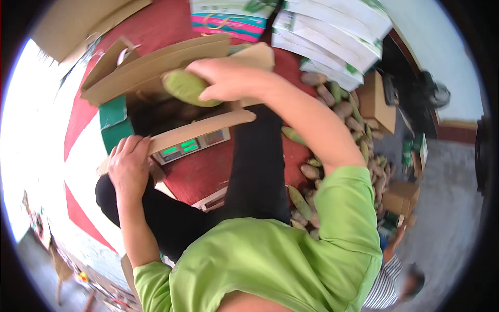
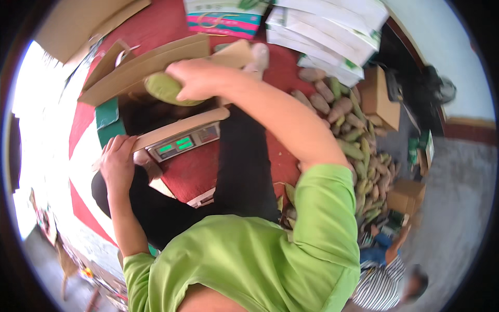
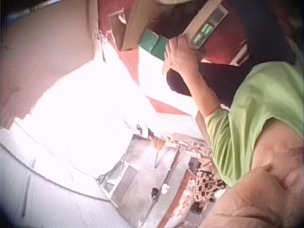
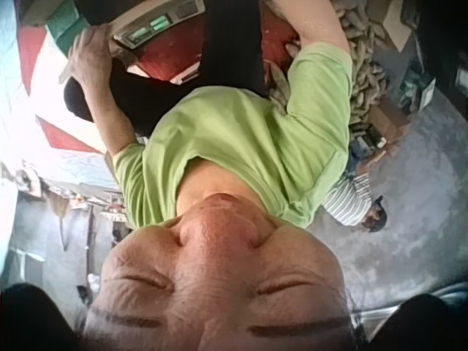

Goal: The recorder is weighing and packing green radishes into cardboard boxes in a factory setting.

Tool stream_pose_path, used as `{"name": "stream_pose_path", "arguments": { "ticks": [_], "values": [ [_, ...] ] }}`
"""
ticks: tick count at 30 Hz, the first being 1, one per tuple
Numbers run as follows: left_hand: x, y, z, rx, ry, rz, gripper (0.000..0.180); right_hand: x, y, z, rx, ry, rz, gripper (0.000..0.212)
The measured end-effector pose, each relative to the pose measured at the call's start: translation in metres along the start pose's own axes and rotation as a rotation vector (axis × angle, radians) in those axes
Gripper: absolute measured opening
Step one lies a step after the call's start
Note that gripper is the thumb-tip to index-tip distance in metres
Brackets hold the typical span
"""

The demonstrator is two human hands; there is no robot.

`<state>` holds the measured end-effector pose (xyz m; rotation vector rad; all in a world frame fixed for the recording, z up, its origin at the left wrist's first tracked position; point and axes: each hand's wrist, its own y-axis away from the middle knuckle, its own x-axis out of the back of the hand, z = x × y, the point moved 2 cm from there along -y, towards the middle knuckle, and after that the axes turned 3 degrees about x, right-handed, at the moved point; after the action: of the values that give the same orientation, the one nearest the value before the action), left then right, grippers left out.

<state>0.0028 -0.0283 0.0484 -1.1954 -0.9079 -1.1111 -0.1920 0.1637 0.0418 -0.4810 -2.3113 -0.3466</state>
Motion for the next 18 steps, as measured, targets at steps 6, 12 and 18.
{"name": "stream_pose_path", "arguments": {
  "ticks": [6,12,18],
  "values": [
    [-0.009,0.005,-0.008,0.024,0.042,-0.092,0.028,-0.018,-0.012,-0.005,-0.101,0.208,0.209,0.043],
    [-0.01,0.005,-0.005,0.003,0.033,-0.091,0.019,0.007,0.081,-0.007,0.029,-0.033,1.028,0.026],
    [-0.011,0.007,-0.009,0.002,0.07,-0.075,0.019,-0.062,0.217,0.094,-0.456,-0.343,1.303,0.02]
  ]
}}
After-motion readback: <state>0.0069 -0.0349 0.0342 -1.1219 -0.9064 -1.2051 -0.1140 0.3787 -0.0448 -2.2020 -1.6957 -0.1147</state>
